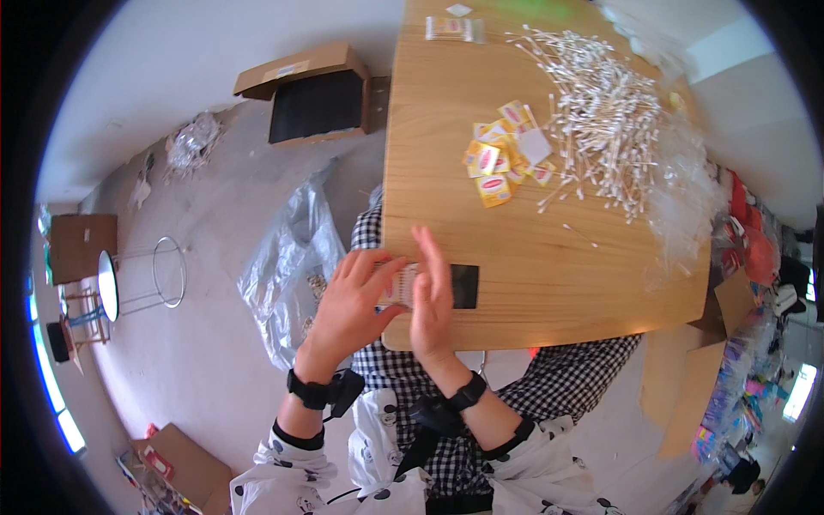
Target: Packaging cotton swabs into a small plastic bag and sealing it.
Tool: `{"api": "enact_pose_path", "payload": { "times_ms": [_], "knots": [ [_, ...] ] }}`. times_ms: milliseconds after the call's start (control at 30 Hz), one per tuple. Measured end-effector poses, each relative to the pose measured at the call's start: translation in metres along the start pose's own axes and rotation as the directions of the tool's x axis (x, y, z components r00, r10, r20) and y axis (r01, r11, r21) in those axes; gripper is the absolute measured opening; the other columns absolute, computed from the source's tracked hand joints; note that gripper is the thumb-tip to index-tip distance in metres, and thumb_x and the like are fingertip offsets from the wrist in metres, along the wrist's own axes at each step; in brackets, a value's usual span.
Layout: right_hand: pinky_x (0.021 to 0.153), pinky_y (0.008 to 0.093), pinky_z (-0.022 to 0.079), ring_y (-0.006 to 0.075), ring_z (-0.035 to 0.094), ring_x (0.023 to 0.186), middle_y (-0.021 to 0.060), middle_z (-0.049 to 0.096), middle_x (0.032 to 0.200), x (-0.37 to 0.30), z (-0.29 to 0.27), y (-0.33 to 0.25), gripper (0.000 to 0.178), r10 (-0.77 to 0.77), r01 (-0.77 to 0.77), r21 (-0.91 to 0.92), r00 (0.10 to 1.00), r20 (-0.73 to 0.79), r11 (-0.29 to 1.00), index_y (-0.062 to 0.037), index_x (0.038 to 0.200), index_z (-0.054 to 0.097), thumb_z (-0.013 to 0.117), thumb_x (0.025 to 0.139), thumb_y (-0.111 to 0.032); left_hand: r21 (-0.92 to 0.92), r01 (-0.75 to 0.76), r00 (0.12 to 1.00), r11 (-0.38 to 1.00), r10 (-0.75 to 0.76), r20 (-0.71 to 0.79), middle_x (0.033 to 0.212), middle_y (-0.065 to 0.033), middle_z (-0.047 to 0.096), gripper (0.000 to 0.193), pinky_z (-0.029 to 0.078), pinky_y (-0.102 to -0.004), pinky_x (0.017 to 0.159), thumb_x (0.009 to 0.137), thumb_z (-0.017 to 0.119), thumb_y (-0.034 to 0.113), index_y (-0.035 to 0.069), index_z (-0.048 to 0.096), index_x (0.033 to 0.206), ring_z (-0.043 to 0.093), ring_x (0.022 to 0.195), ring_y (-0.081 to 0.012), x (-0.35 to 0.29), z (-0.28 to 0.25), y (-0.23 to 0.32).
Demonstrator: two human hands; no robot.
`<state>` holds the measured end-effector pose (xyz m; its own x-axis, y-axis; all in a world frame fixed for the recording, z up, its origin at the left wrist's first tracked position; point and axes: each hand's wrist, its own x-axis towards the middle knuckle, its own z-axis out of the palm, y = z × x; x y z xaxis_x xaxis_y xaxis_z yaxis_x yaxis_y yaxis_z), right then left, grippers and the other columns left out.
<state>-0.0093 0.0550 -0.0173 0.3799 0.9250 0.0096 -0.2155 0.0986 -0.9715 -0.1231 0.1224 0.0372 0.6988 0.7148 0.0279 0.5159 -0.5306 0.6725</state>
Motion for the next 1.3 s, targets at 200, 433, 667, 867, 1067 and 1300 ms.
{"api": "enact_pose_path", "payload": {
  "times_ms": [200,433,667,867,1067,1300],
  "knots": [
    [0.114,0.0396,0.026,0.0339,0.034,0.139,0.0204,0.040,0.146,0.022,-0.043,-0.036,0.050,-0.134,0.159,-0.369,0.987,0.092,0.916,0.0020,0.143,0.037,0.049,0.094,-0.005,0.057,0.022,0.999,0.998,-0.024,0.029,0.118,-0.0133,0.057,0.061,0.039,-0.0480,0.102,0.062,0.082,0.010,0.005,0.060,0.118,0.051,0.113,-0.0371,0.003,-0.010,0.018],
    [0.115,0.0435,0.029,0.0340,0.031,0.140,0.0129,0.039,0.148,0.080,-0.218,-0.088,0.064,-0.143,0.378,-0.923,0.912,0.384,-0.072,-0.0113,0.141,0.045,0.054,0.080,0.006,0.014,-0.046,0.999,0.999,0.045,0.024,0.114,-0.0137,0.061,0.054,0.047,-0.0428,0.091,0.068,0.080,0.011,0.004,0.060,0.118,0.058,0.107,-0.0349,0.020,-0.005,0.052],
    [0.113,0.0425,0.033,0.0288,0.038,0.136,0.0149,0.048,0.140,0.144,-0.219,-0.097,0.043,-0.039,0.571,-0.798,0.808,0.588,-0.191,-0.0028,0.128,0.053,0.055,0.085,-0.004,-0.085,-0.220,0.967,0.972,0.229,0.111,0.112,-0.0126,0.061,0.053,0.049,-0.0403,0.087,0.073,0.077,0.011,0.004,0.057,0.121,0.059,0.103,-0.0326,0.064,0.031,0.099],
    [0.099,0.0397,0.046,0.0303,0.056,0.115,0.0146,0.057,0.127,0.127,-0.234,-0.094,0.035,-0.028,0.479,-0.878,0.878,0.479,0.018,0.0023,0.116,0.059,0.059,0.082,-0.007,-0.098,-0.233,0.963,0.968,0.243,0.114,0.112,-0.0124,0.060,0.052,0.049,-0.0402,0.087,0.074,0.075,0.011,0.004,0.057,0.122,0.059,0.102,-0.0330,0.078,0.045,0.113],
    [0.093,0.0395,0.050,0.0284,0.058,0.113,0.0128,0.059,0.125,0.055,-0.235,-0.091,0.032,-0.099,0.473,-0.881,0.878,0.468,0.027,0.0037,0.111,0.062,0.060,0.081,-0.007,-0.009,-0.123,0.987,0.992,0.124,0.100,0.116,-0.0145,0.058,0.054,0.048,-0.0405,0.089,0.076,0.074,0.011,0.003,0.053,0.125,0.057,0.106,-0.0340,0.073,0.072,0.106],
    [0.093,0.0396,0.049,0.0275,0.057,0.116,0.0121,0.058,0.127,0.010,-0.233,-0.085,0.034,-0.131,0.486,-0.869,0.871,0.473,0.092,-0.0008,0.114,0.063,0.060,0.081,-0.009,0.004,0.000,0.999,1.000,-0.001,0.045,0.113,-0.0167,0.057,0.051,0.047,-0.0411,0.088,0.079,0.071,0.012,0.000,0.051,0.124,0.055,0.105,-0.0355,0.081,0.099,0.107]
  ]
}}
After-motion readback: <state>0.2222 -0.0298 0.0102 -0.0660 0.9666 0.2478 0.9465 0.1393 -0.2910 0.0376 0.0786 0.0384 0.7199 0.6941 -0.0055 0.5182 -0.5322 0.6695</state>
